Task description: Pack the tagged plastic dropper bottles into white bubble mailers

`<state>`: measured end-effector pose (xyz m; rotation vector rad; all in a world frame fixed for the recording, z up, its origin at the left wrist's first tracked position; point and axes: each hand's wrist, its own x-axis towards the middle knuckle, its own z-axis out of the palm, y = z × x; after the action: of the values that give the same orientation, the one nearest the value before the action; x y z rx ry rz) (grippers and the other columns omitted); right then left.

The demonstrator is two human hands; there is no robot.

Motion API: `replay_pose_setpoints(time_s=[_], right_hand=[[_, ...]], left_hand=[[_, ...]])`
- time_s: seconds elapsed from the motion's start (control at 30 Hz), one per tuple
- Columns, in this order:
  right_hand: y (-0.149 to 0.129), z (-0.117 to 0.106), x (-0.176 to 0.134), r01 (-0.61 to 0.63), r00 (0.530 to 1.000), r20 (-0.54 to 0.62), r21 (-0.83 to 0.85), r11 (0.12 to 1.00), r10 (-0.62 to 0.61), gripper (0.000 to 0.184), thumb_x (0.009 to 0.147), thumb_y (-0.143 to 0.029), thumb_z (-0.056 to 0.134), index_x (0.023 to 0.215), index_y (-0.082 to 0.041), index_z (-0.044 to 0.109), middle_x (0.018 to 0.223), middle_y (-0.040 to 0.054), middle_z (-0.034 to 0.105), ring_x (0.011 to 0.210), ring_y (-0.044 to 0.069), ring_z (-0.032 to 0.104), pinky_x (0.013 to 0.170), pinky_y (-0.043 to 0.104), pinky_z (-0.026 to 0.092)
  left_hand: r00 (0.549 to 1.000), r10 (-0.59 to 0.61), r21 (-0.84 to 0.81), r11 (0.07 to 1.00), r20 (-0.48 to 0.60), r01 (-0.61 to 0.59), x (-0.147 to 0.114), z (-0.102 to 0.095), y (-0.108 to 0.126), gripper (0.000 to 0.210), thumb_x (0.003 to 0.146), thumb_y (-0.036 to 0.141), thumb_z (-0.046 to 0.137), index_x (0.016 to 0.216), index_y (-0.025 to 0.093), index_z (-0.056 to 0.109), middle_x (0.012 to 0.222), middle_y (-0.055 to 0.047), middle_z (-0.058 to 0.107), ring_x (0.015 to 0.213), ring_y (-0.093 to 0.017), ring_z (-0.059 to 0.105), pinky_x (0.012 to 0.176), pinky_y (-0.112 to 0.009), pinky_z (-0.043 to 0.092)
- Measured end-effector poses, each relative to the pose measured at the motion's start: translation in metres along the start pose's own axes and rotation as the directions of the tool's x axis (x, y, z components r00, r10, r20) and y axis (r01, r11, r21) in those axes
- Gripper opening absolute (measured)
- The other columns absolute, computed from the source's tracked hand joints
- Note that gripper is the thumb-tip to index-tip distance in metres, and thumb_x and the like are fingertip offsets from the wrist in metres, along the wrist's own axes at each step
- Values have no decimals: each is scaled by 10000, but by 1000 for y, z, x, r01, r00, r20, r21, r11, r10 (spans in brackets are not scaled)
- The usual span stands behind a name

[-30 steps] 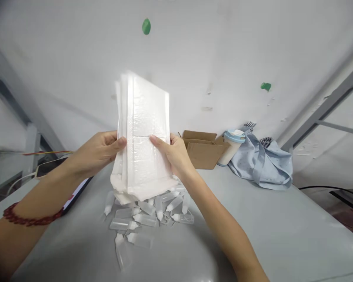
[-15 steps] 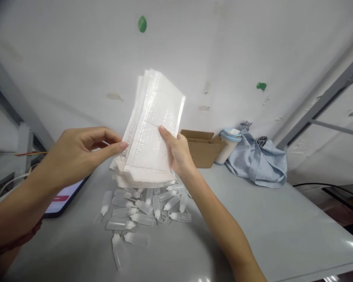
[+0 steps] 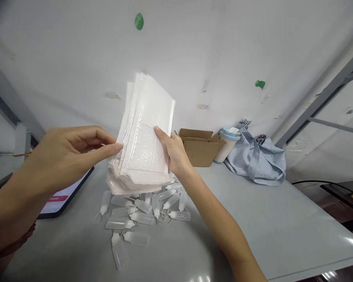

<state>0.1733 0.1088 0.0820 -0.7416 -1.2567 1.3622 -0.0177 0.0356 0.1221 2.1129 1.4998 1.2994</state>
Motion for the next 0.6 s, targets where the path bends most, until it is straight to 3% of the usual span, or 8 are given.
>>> replay_pose_setpoints(time_s=[0.07, 0.17, 0.33, 0.47, 0.6], right_hand=[[2, 1, 0, -12, 1000, 25, -12, 1000, 12, 393, 764, -525, 659, 995, -208, 686, 1072, 54, 697, 1061, 288, 611, 870, 427, 517], [3, 1, 1, -29, 999, 28, -39, 999, 30, 409, 771, -551, 633, 1002, -217, 680, 1105, 53, 686, 1080, 290, 600, 874, 426, 512], [1, 0, 0, -14, 1000, -17, -57, 998, 13, 421, 766, -563, 630, 1008, -221, 674, 1107, 50, 684, 1071, 291, 605, 886, 436, 505], [1, 0, 0, 3, 998, -60, -98, 995, -9, 438, 767, -582, 613, 1025, -231, 661, 1108, 41, 681, 1060, 279, 609, 885, 426, 502], [4, -1, 3, 14, 997, -79, -72, 997, -19, 427, 764, -564, 624, 1015, -219, 650, 1113, 54, 675, 1049, 277, 614, 857, 415, 510]], left_hand=[[1000, -5, -31, 1000, 14, 5, 0, 0, -1, 158, 794, 380, 606, 732, 250, 672, 752, 29, 702, 692, -181, 633, 698, -307, 512], [1000, 10, -44, 999, 20, -9, 1, -1, -2, 152, 785, 381, 609, 727, 252, 664, 977, 19, 706, 890, -228, 638, 776, -323, 511], [999, 38, 10, 999, -9, -38, 2, -1, -4, 158, 755, 415, 648, 730, 264, 689, 1286, 22, 568, 1179, -309, 512, 937, -418, 445], [990, 11, 13, 1000, 142, -13, 4, 0, -8, 201, 731, 469, 649, 710, 286, 731, 1330, 12, 532, 1246, -355, 455, 1020, -495, 375], [940, -9, -83, 996, 340, 39, 8, -3, -14, 225, 766, 478, 606, 739, 312, 755, 1173, 7, 654, 1171, -325, 537, 993, -430, 428]])
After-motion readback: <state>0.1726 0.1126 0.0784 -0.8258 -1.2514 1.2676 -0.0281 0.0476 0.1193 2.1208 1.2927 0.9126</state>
